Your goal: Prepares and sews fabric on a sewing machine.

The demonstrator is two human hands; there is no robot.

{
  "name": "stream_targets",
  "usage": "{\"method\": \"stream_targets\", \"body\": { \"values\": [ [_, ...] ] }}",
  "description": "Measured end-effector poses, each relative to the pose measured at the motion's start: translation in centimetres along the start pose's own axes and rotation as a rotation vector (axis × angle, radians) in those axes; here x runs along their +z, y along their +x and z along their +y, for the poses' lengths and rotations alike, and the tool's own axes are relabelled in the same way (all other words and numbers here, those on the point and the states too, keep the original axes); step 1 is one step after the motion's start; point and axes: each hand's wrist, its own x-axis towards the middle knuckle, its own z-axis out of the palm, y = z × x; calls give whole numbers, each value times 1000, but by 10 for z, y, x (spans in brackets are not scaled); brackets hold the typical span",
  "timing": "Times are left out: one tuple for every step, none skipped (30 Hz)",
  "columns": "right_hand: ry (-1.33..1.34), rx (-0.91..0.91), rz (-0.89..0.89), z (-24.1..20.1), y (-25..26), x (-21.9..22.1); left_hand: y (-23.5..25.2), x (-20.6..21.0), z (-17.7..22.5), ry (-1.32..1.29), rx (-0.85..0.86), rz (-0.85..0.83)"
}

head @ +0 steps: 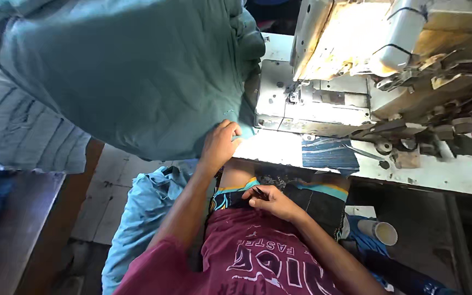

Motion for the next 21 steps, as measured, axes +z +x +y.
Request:
{"method": "stream_targets", "body": {
  "values": [
    [2,-8,31,-5,2,-2,5,-4,-1,7,-22,-59],
    [6,-13,59,-9,3,-3,9,-7,-2,19,-24,-104],
    [12,-15,84,-11,5,-4,11,-10,-4,33,-11,-136],
    [9,-12,107,-14,7,-3,13,-11,-6,35,10,-155],
    [-1,-6,123,-16,10,-3,15,-12,-11,13,35,-160],
    [-16,2,138,-19,13,-3,17,-11,-18,-41,57,-161],
    [-37,8,153,-22,16,-2,26,-9,-27,-92,56,-177],
    [-53,15,172,-23,18,-1,31,-8,-33,-169,50,-193],
    [-63,23,193,-25,22,0,35,-11,-37,-262,33,-215],
    [-73,26,217,-27,25,0,37,-15,-38,-370,11,-242],
    [-77,24,247,-30,30,2,38,-19,-39,-484,-7,-271],
    [-76,17,283,-34,36,3,37,-23,-40,-598,-23,-299],
    [-64,9,323,-39,43,6,35,-27,-41,-705,-40,-318],
    [-27,4,370,-45,51,10,32,-31,-42,-787,-50,-329],
    [32,6,419,-51,60,13,27,-35,-42,-840,-52,-330],
    [111,19,470,-57,70,16,20,-38,-43,-864,-44,-323],
    [199,24,513,-61,80,19,15,-40,-44,-883,-44,-320],
    [274,13,559,-62,90,21,11,-41,-45,-899,-48,-319],
    [315,-9,611,-61,100,23,8,-40,-45,-907,-47,-318],
    [327,-37,668,-61,109,25,6,-39,-46,-904,-41,-310],
    [303,-73,727,-60,116,27,4,-38,-47,-894,-36,-296]
  ]
}}
